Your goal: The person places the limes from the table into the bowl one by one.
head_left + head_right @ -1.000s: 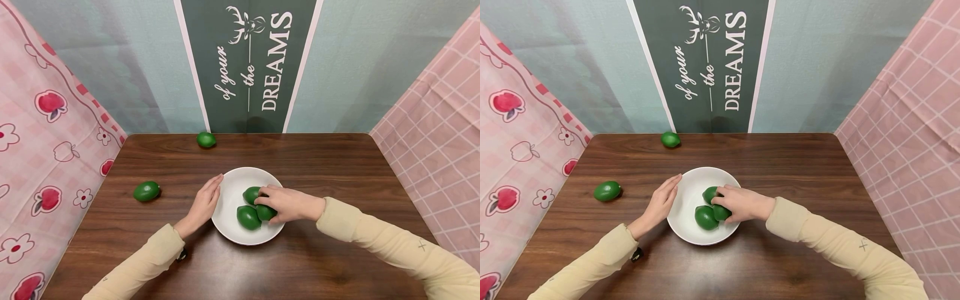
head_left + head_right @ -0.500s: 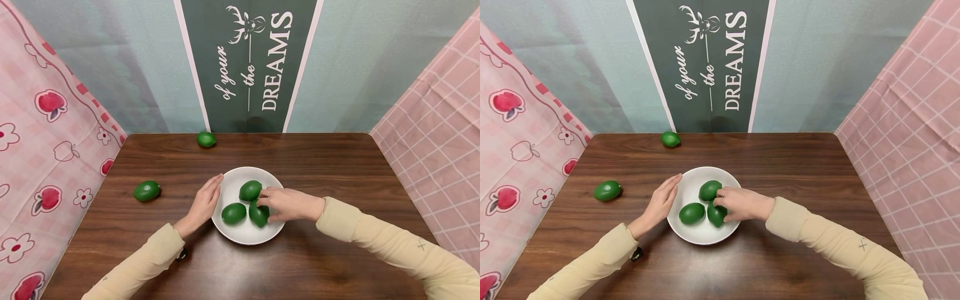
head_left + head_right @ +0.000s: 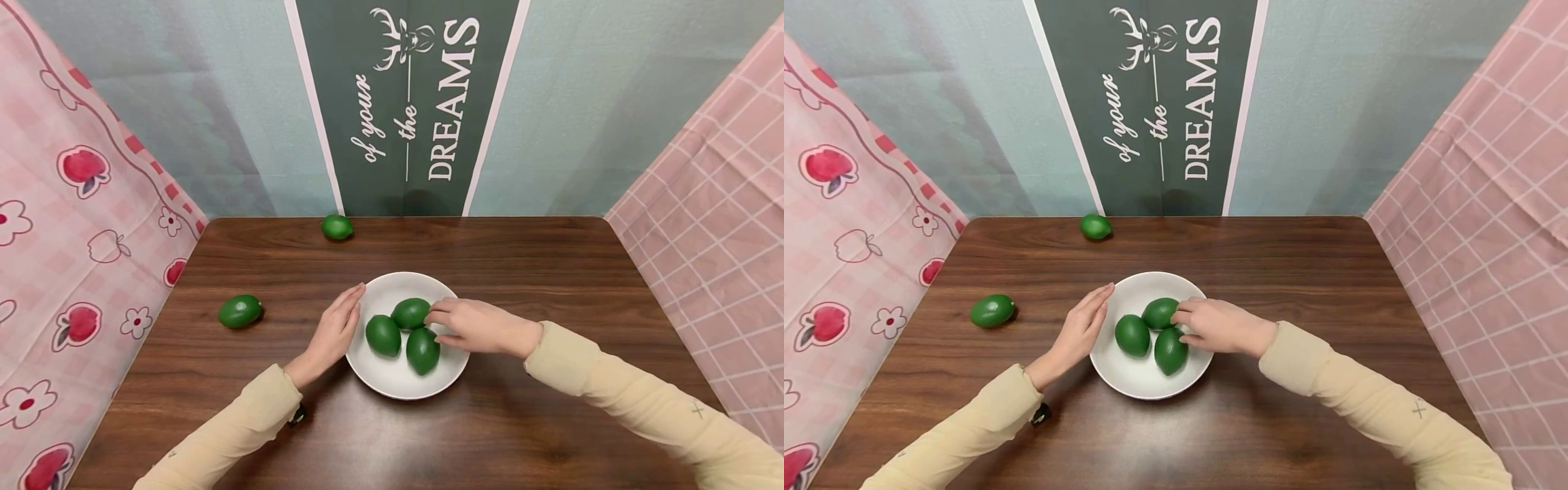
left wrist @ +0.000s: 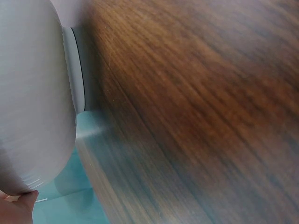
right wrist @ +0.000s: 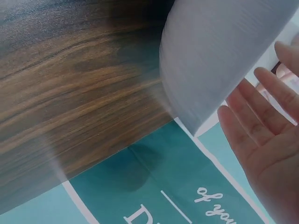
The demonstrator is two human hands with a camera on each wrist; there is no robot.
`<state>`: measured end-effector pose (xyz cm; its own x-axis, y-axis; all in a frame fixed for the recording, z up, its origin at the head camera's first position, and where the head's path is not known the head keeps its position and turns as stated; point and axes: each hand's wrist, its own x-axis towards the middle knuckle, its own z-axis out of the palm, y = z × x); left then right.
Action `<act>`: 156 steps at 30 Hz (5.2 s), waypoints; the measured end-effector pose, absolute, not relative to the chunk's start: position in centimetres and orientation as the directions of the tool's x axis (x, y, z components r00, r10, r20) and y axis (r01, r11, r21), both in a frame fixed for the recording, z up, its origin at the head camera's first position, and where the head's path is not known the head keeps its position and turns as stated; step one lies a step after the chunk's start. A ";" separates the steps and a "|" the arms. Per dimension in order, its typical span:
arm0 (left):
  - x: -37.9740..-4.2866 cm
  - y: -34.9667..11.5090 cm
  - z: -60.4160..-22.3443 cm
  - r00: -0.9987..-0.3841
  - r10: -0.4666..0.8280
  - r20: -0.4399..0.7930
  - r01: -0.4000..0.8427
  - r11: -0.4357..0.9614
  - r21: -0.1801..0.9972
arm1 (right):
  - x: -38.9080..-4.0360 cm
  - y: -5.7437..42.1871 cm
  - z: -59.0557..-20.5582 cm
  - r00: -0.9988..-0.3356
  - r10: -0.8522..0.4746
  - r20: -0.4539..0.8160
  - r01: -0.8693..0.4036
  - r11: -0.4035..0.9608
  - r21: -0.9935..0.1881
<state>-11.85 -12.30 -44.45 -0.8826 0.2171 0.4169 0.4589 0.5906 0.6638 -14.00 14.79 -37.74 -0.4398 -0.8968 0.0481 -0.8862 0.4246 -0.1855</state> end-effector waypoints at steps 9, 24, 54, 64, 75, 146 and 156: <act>-11.8 -12.3 -44.4 -0.888 0.216 0.405 0.449 0.593 0.668 | -14.2 15.4 -38.1 -0.484 -0.865 0.134 -0.867 0.454 -0.205; -11.8 -12.3 -44.3 -0.891 0.213 0.402 0.444 0.595 0.670 | -14.4 15.8 -39.4 -0.617 -0.741 0.266 -0.784 0.552 -0.283; -11.9 -12.2 -44.4 -0.892 0.208 0.402 0.442 0.589 0.676 | -14.8 15.9 -42.9 -0.806 -0.435 0.401 -0.592 0.593 -0.546; -11.8 -12.3 -44.5 -0.893 0.207 0.399 0.440 0.584 0.682 | -14.4 15.7 -43.4 -0.860 -0.375 0.347 -0.510 0.597 -0.619; -11.9 -12.3 -44.5 -0.894 0.206 0.399 0.439 0.585 0.681 | -14.4 15.6 -44.0 -0.886 -0.311 0.344 -0.464 0.579 -0.671; -13.6 -18.9 -42.2 -0.862 0.491 0.124 0.506 0.821 0.264 | -14.2 15.3 -44.2 -0.900 -0.254 0.353 -0.435 0.553 -0.711; -13.6 -19.8 -41.7 -0.872 0.481 0.093 0.490 0.852 0.186 | -14.1 15.4 -44.1 -0.905 -0.254 0.340 -0.425 0.555 -0.715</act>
